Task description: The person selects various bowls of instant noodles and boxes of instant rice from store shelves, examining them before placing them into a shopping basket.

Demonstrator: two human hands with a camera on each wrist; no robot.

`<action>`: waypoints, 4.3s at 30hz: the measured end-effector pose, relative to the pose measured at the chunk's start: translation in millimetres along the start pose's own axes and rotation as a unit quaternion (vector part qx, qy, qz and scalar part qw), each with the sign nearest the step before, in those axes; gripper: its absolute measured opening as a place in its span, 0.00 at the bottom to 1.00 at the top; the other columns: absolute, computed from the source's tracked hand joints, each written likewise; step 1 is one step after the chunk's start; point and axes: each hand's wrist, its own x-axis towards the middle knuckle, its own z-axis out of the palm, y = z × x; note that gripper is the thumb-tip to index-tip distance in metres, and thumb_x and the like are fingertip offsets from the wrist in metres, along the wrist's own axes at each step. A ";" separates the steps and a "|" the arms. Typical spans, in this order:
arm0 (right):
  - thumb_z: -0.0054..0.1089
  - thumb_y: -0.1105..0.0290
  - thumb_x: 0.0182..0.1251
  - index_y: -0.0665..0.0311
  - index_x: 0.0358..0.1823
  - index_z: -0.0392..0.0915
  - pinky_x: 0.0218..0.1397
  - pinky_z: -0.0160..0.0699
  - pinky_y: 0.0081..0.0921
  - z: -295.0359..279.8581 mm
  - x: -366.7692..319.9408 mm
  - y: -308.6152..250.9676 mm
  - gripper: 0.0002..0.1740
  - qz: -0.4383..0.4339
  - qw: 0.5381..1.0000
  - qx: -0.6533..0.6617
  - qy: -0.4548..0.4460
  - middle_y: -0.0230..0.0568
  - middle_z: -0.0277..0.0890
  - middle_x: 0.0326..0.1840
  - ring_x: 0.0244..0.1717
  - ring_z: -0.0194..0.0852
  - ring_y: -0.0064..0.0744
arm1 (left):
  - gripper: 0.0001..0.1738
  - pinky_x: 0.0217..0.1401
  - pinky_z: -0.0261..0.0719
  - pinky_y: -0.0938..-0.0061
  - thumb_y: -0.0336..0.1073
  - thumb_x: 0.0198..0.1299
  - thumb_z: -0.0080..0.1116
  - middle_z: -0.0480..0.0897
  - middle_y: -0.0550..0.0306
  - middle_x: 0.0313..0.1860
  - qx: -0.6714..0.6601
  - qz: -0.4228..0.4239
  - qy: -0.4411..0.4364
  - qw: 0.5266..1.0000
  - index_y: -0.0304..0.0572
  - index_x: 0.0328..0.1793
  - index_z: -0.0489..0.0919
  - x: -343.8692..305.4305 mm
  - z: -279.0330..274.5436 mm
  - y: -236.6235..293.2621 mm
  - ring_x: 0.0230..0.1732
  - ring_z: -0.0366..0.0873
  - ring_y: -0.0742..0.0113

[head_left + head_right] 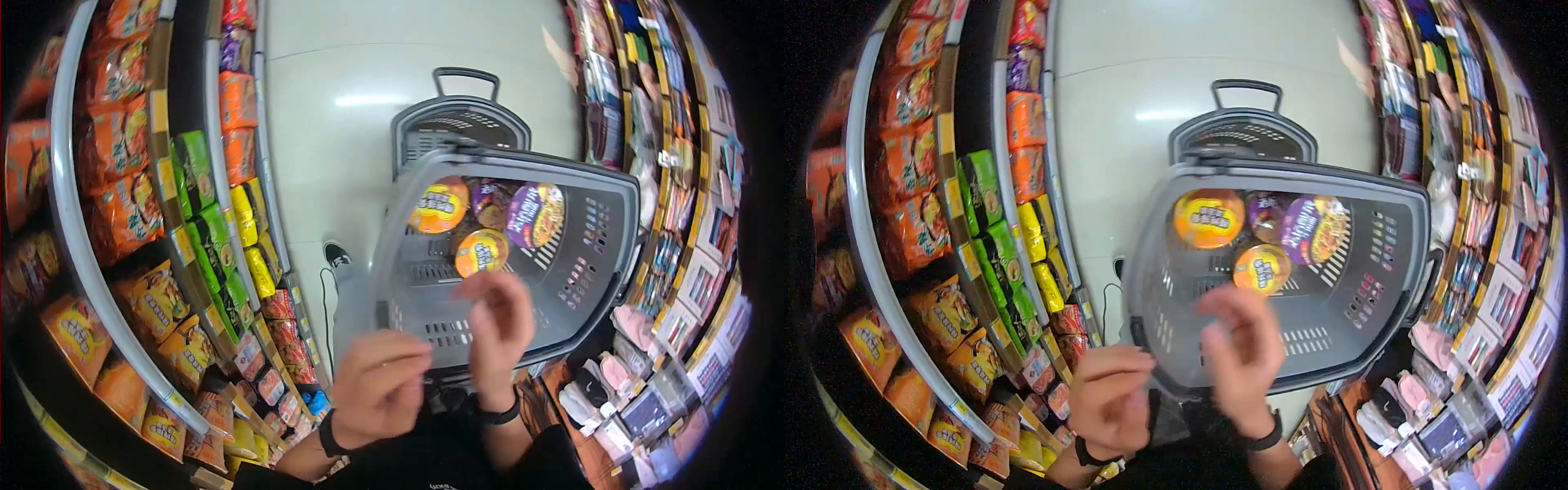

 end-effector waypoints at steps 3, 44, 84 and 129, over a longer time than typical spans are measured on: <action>0.57 0.74 0.68 0.74 0.65 0.68 0.65 0.70 0.32 -66.1 40.2 21.3 0.25 0.062 0.974 -0.015 0.218 0.46 0.72 0.62 0.59 0.72 0.35 | 0.23 0.60 0.75 0.60 0.30 0.59 0.60 0.77 0.35 0.56 0.012 -0.056 -0.119 0.991 0.28 0.60 0.73 35.6 53.8 11.1 0.54 0.78 0.42; 0.64 0.73 0.68 0.68 0.58 0.71 0.57 0.73 0.30 -52.5 -41.3 -51.5 0.20 0.123 0.939 -0.164 -0.275 0.42 0.77 0.51 0.51 0.74 0.30 | 0.39 0.76 0.58 0.51 0.28 0.57 0.62 0.62 0.39 0.76 0.049 0.047 0.167 0.984 0.37 0.76 0.63 -44.4 -45.6 66.6 0.76 0.59 0.39; 0.54 0.58 0.69 0.75 0.37 0.80 0.37 0.81 0.32 465.4 47.9 -148.7 0.22 -0.248 0.811 -0.250 -0.467 0.48 0.82 0.31 0.30 0.82 0.37 | 0.32 0.73 0.62 0.60 0.35 0.63 0.62 0.67 0.35 0.73 0.275 -0.058 0.378 0.882 0.31 0.71 0.67 7.6 -264.9 9.0 0.73 0.65 0.48; 0.58 0.70 0.69 0.75 0.68 0.62 0.55 0.75 0.28 -185.5 172.1 196.2 0.29 0.256 0.958 -0.014 0.126 0.47 0.73 0.60 0.56 0.74 0.32 | 0.40 0.70 0.68 0.58 0.41 0.56 0.63 0.70 0.36 0.66 0.040 -0.317 -0.063 0.945 0.29 0.73 0.63 91.8 257.8 -205.1 0.68 0.68 0.41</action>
